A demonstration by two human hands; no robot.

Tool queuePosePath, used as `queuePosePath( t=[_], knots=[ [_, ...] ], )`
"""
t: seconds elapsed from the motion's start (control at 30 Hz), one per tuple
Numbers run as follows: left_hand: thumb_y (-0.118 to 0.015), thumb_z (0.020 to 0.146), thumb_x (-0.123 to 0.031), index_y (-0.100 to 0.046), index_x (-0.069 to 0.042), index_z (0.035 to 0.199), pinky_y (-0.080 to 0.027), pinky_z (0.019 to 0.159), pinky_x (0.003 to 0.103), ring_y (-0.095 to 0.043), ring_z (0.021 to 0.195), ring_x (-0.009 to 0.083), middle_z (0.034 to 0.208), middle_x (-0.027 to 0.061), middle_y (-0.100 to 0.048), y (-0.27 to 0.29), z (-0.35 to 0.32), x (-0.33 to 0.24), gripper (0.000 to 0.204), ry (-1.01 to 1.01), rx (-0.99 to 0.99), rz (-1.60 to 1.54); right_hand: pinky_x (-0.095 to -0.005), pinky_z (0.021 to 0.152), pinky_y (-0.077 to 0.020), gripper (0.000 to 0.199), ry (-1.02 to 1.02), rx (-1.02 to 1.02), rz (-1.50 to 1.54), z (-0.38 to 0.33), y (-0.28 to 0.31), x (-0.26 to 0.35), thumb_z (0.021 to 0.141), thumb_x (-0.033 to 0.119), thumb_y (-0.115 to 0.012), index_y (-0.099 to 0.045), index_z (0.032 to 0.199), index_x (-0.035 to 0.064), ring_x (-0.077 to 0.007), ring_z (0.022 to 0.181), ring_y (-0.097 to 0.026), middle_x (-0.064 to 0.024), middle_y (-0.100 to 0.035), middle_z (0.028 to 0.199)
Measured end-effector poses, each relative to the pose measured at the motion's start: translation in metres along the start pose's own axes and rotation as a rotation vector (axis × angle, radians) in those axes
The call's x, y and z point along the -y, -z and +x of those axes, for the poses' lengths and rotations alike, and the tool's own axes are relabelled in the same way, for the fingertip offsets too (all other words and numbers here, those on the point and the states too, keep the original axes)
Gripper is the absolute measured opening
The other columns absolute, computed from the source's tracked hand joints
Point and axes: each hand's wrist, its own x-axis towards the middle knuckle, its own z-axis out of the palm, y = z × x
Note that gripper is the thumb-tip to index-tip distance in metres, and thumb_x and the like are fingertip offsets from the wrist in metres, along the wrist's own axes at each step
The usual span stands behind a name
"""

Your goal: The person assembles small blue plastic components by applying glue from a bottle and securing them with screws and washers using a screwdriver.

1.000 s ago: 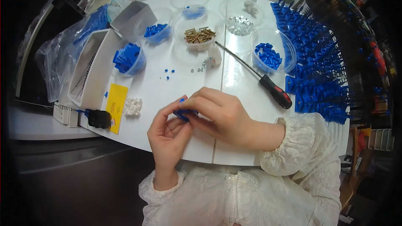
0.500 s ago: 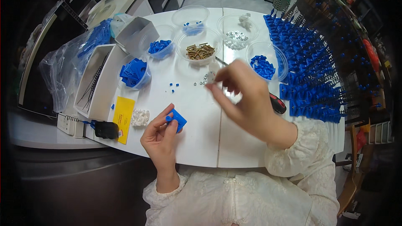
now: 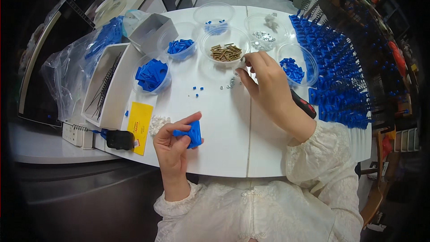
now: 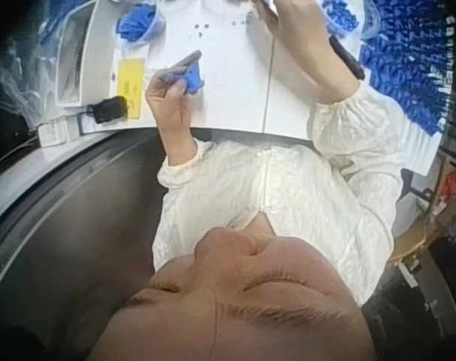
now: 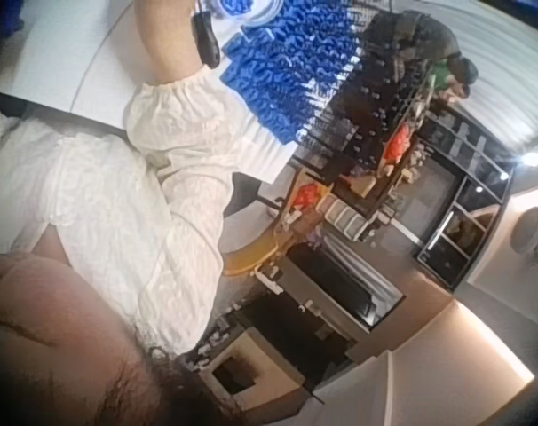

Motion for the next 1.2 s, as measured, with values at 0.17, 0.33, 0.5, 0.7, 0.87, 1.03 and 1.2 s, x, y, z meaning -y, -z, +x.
queuePosePath(
  t=[0.17, 0.33, 0.5, 0.7, 0.87, 1.03, 1.2],
  knots=[
    [-0.066, 0.077, -0.003, -0.061, 0.004, 0.092, -0.060, 0.060, 0.030, -0.068, 0.093, 0.0312, 0.113, 0.0383, -0.056, 0.009, -0.001, -0.003, 0.017, 0.027, 0.059, -0.182, -0.0386, 0.067, -0.0497, 0.023, 0.090, 0.025, 0.187, -0.005, -0.007, 0.038, 0.074, 0.003, -0.067, -0.053, 0.092, 0.0008, -0.0313, 0.079, -0.059, -0.0140, -0.055, 0.083],
    [-0.068, 0.075, -0.006, -0.058, 0.008, 0.090, -0.059, 0.057, 0.030, -0.069, 0.088, 0.0339, 0.111, 0.0433, -0.053, 0.023, -0.001, -0.001, 0.023, 0.063, 0.139, -0.441, -0.0381, 0.067, -0.0494, 0.020, 0.102, 0.187, 0.262, -0.011, -0.022, 0.049, 0.074, 0.004, -0.067, -0.053, 0.088, 0.0007, -0.0307, 0.079, -0.058, -0.0133, -0.054, 0.083],
    [-0.069, 0.075, -0.009, -0.056, 0.008, 0.089, -0.059, 0.057, 0.029, -0.069, 0.078, 0.0315, 0.108, 0.0441, -0.053, 0.029, 0.000, 0.002, 0.025, 0.082, 0.247, -0.635, -0.0348, 0.063, -0.0502, 0.026, 0.133, 0.149, 0.264, -0.007, -0.034, 0.044, 0.074, 0.003, -0.071, -0.056, 0.096, 0.0029, -0.0263, 0.073, -0.060, -0.0105, -0.056, 0.084],
    [-0.065, 0.077, -0.004, -0.060, 0.005, 0.093, -0.059, 0.061, 0.028, -0.069, 0.081, 0.0278, 0.111, 0.0389, -0.056, 0.011, 0.001, -0.005, 0.020, 0.088, 0.023, -0.262, -0.0345, 0.064, -0.0510, 0.030, 0.059, 0.226, 0.278, -0.005, -0.012, 0.041, 0.075, 0.004, -0.072, -0.056, 0.100, 0.0019, -0.0262, 0.075, -0.062, -0.0108, -0.057, 0.086],
    [-0.062, 0.080, 0.001, -0.062, 0.003, 0.098, -0.060, 0.069, 0.029, -0.068, 0.091, 0.0240, 0.113, 0.0320, -0.059, 0.003, 0.003, -0.001, 0.019, 0.072, -0.150, -0.081, -0.0361, 0.066, -0.0513, 0.016, 0.050, 0.107, -0.020, 0.029, 0.009, 0.023, 0.076, 0.003, -0.069, -0.061, 0.090, -0.0009, -0.0298, 0.074, -0.062, -0.0149, -0.058, 0.084],
    [-0.060, 0.084, -0.002, -0.062, 0.001, 0.106, -0.059, 0.076, 0.028, -0.065, 0.102, 0.0267, 0.119, 0.0290, -0.058, 0.000, 0.004, 0.004, 0.022, 0.020, -0.154, 0.058, -0.0372, 0.070, -0.0524, 0.010, -0.044, 0.166, -0.184, 0.080, -0.024, 0.000, 0.074, 0.001, -0.068, -0.069, 0.084, 0.0006, -0.0327, 0.075, -0.065, -0.0179, -0.065, 0.083],
    [-0.052, 0.090, 0.002, -0.060, 0.002, 0.110, -0.059, 0.078, 0.029, -0.066, 0.098, 0.0221, 0.122, 0.0253, -0.057, 0.003, 0.007, 0.004, 0.022, 0.062, -0.187, -0.037, -0.0362, 0.072, -0.0530, 0.017, -0.190, 0.428, -0.202, 0.098, -0.049, -0.014, 0.069, 0.002, -0.072, -0.072, 0.086, 0.0018, -0.0325, 0.078, -0.067, -0.0197, -0.068, 0.082]
  ],
)
